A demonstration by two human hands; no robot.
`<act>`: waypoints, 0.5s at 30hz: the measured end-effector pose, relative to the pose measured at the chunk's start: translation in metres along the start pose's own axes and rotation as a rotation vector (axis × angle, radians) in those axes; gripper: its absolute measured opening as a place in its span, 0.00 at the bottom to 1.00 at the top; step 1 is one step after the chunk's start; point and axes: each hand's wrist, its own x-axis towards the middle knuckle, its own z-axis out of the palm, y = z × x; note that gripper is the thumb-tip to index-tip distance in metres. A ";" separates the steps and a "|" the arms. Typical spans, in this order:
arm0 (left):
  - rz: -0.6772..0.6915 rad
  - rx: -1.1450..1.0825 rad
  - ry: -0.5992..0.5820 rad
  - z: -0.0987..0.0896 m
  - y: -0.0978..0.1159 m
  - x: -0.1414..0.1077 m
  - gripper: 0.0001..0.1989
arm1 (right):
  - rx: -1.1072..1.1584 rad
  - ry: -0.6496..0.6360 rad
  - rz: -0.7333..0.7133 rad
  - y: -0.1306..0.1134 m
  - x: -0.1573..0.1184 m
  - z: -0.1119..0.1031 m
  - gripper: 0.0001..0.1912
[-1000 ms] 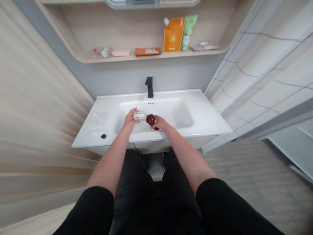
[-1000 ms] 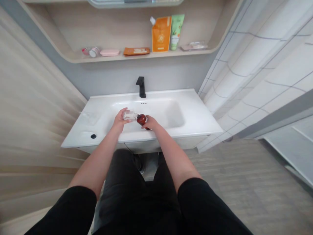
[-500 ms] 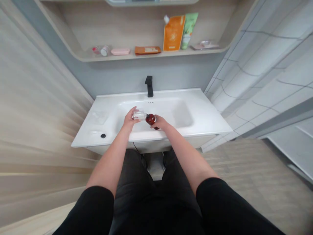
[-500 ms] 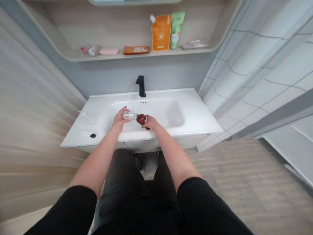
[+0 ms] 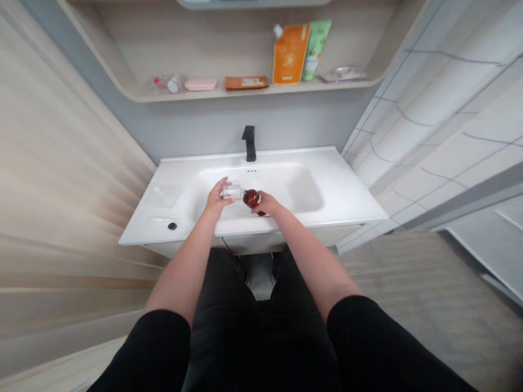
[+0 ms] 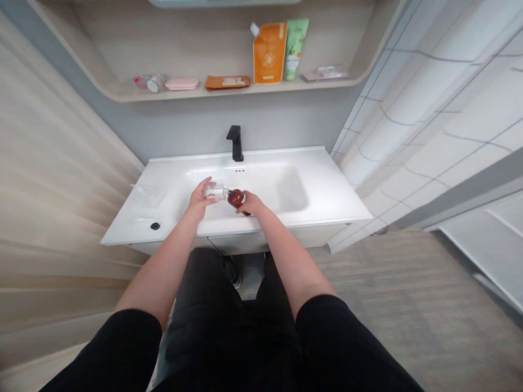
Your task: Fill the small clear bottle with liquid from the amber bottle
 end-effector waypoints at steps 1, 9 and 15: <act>-0.001 0.002 0.003 0.000 0.001 0.000 0.50 | -0.006 0.005 -0.009 0.000 0.000 0.000 0.42; 0.003 0.019 0.002 0.001 0.002 -0.001 0.50 | -0.011 -0.012 -0.018 -0.005 -0.003 -0.003 0.40; 0.016 0.018 0.002 0.001 0.003 -0.001 0.50 | 0.009 -0.031 -0.005 -0.008 -0.006 -0.004 0.40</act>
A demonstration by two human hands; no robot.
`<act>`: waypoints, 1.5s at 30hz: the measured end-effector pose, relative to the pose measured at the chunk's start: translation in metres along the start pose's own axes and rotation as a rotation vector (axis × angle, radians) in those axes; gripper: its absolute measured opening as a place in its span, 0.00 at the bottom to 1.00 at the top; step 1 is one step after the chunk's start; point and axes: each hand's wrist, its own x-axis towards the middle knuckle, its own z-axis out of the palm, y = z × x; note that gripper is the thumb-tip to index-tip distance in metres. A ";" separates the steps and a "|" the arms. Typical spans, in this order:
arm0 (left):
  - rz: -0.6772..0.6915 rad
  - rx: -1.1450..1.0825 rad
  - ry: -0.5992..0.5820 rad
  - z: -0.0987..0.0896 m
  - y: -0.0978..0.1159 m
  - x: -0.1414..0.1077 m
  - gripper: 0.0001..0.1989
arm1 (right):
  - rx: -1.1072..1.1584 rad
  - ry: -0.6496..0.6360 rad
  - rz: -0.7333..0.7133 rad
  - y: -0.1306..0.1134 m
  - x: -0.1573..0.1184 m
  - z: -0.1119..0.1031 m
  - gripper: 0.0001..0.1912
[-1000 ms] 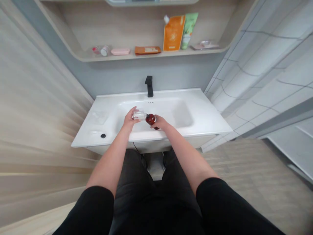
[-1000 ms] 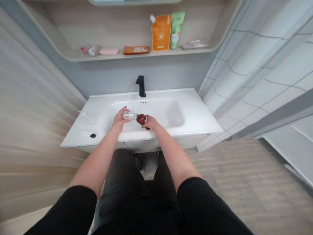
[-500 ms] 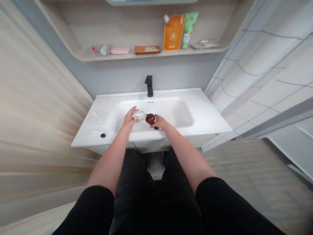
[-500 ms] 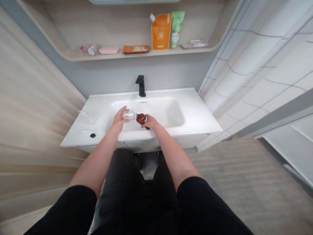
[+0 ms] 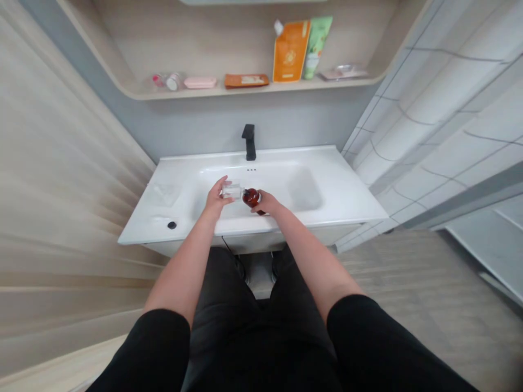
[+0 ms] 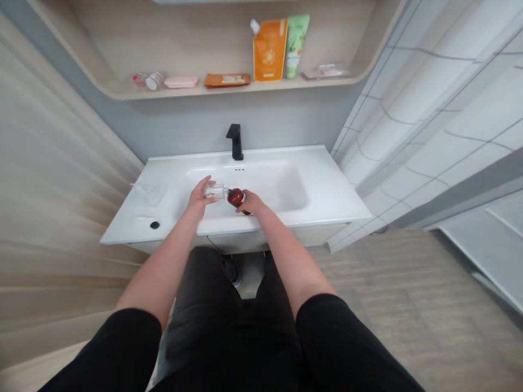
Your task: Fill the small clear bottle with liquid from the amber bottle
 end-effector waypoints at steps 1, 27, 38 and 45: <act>-0.001 -0.001 -0.001 0.000 0.000 0.000 0.50 | 0.004 -0.002 0.005 -0.001 -0.001 0.000 0.41; -0.004 0.017 -0.013 0.002 0.006 -0.003 0.51 | -0.070 0.025 -0.002 0.003 0.003 0.001 0.43; -0.003 0.009 0.014 0.004 0.004 -0.003 0.51 | -0.101 0.040 0.013 0.003 0.003 0.002 0.41; 0.013 -0.015 0.023 0.005 0.006 -0.003 0.49 | -0.097 0.037 0.014 0.000 0.000 0.001 0.40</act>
